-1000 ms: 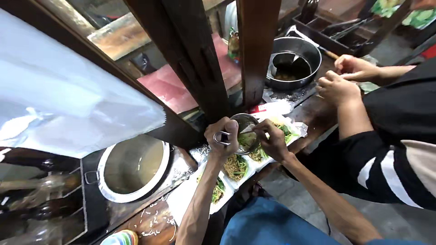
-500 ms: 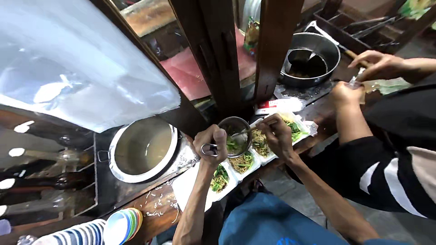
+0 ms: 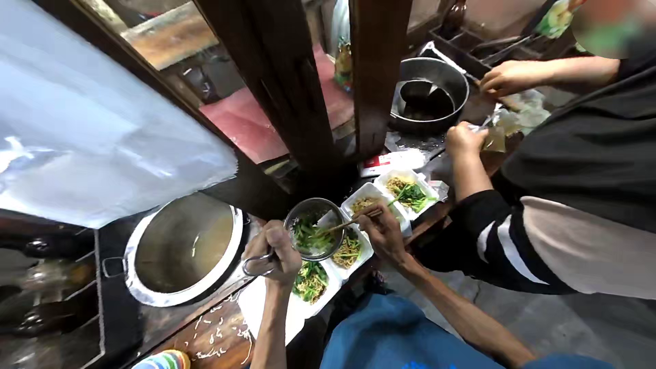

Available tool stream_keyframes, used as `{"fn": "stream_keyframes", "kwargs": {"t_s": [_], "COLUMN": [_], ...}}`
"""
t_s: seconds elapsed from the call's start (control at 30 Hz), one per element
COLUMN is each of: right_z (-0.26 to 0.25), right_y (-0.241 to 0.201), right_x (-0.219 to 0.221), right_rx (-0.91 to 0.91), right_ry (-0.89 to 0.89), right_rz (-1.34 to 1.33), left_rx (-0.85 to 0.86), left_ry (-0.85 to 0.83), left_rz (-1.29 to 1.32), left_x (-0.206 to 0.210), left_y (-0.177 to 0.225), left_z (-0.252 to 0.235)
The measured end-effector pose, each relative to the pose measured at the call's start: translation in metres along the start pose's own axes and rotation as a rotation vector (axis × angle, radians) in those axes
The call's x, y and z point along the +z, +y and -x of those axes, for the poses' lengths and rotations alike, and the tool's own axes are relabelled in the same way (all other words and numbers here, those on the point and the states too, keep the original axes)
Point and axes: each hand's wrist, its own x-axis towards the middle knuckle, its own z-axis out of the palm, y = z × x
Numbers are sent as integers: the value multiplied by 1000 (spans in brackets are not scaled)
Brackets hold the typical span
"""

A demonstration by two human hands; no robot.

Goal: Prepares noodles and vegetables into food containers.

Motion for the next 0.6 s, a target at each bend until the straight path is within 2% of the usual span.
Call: {"fn": "stream_keyframes", "kwargs": {"t_s": [0.1,0.2,0.4,0.6], "right_z": [4,-2,15,47], "right_y": [-2,-22,-46,-26], "right_x": [-3,-19,-69,-83], "right_rx": [-20,-7,-101,-173], "right_ry": [43,241,412,472], "right_rz": [-25,-36,254,528], "left_rx": [-35,-68,-147,-230], "left_ry": [70,113,156,194], "left_rz": [-11,-3,-19,51], "left_x": [-2,-8,-34,-57], "left_y": [-4,-4,-1,-1], "left_z": [1,1,-3,0]}}
